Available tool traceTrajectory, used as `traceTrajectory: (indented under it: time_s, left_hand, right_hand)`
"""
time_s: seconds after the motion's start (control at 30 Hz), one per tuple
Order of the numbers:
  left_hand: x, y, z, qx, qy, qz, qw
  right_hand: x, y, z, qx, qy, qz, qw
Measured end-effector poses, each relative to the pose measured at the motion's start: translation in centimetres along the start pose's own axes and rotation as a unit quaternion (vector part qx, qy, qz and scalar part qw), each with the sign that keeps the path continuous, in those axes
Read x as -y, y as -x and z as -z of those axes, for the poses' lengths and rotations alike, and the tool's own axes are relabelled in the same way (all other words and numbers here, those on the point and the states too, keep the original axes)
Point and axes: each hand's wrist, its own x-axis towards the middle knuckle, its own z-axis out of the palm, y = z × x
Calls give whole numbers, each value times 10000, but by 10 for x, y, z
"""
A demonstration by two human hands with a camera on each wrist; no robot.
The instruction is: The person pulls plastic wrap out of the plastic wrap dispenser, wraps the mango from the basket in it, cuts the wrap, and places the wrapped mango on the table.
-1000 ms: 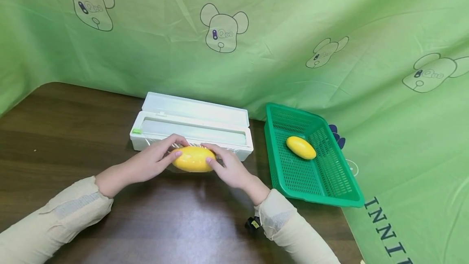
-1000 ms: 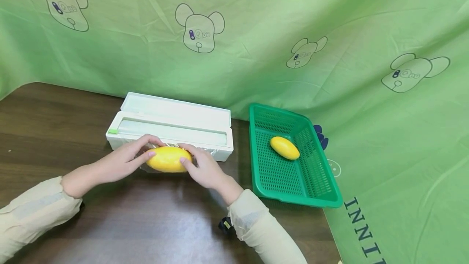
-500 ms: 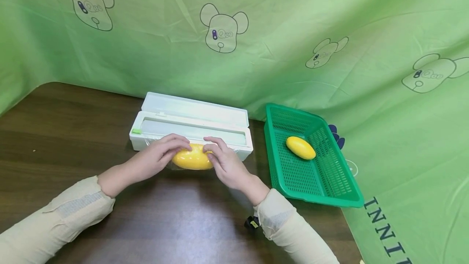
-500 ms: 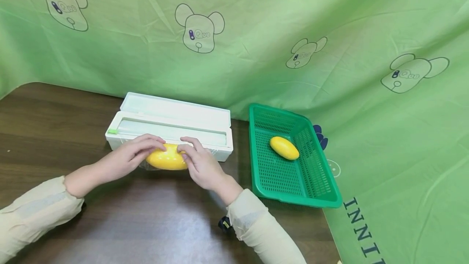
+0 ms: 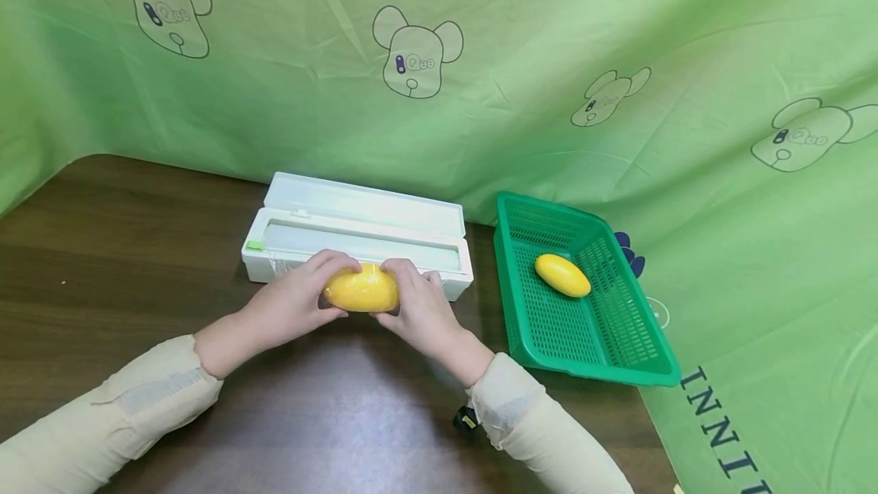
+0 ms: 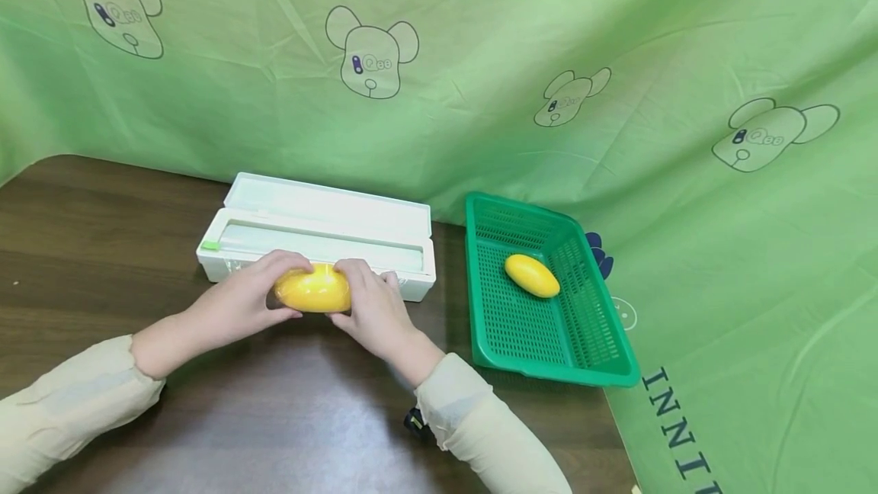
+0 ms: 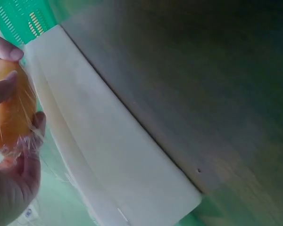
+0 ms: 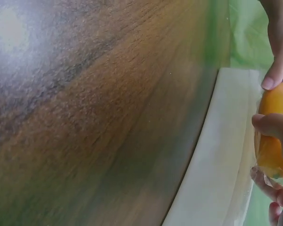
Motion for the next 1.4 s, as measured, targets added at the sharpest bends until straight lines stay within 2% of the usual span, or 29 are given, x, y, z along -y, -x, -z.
traceTrajectory:
  time_s: [0.13, 0.23, 0.57, 0.67, 0.77, 0.9, 1.0, 1.1, 1.23, 1.4]
  left_hand:
    - [-3, 2, 0, -222, -851, -33, 9961]
    - [-4, 3, 0, -295, -1211, 79, 9922]
    - [1, 3, 2, -262, -1440, 551, 9877]
    - [3, 2, 3, -335, -1482, 604, 9865]
    - [3, 2, 3, -544, -1670, 471, 9833]
    - [3, 4, 1, -912, -2145, -29, 9725]
    - [1, 4, -1, -959, -2331, -401, 9669]
    - [-2, 4, -1, -739, -2074, -481, 9743]
    - [-6, 4, 0, -486, -1618, -259, 9853]
    - [-6, 3, 0, -350, -1597, -123, 9865]
  right_hand:
    - [0, 0, -1, -87, 604, -104, 9981]
    - [-1, 0, -2, -157, 947, -145, 9953]
    - [0, -5, -3, -637, 1467, -54, 9871]
    - [0, -7, -2, -690, 1574, -4, 9851]
    - [0, -7, -2, -679, 1544, 123, 9856]
    - [0, -8, -1, -672, 1352, 381, 9878]
    - [-2, -9, 0, -655, 1196, 542, 9892]
    - [-3, -8, 1, -613, 1060, 609, 9906]
    - [-3, -8, 3, -567, 962, 628, 9918]
    - [-3, -7, 4, -556, 912, 685, 9919]
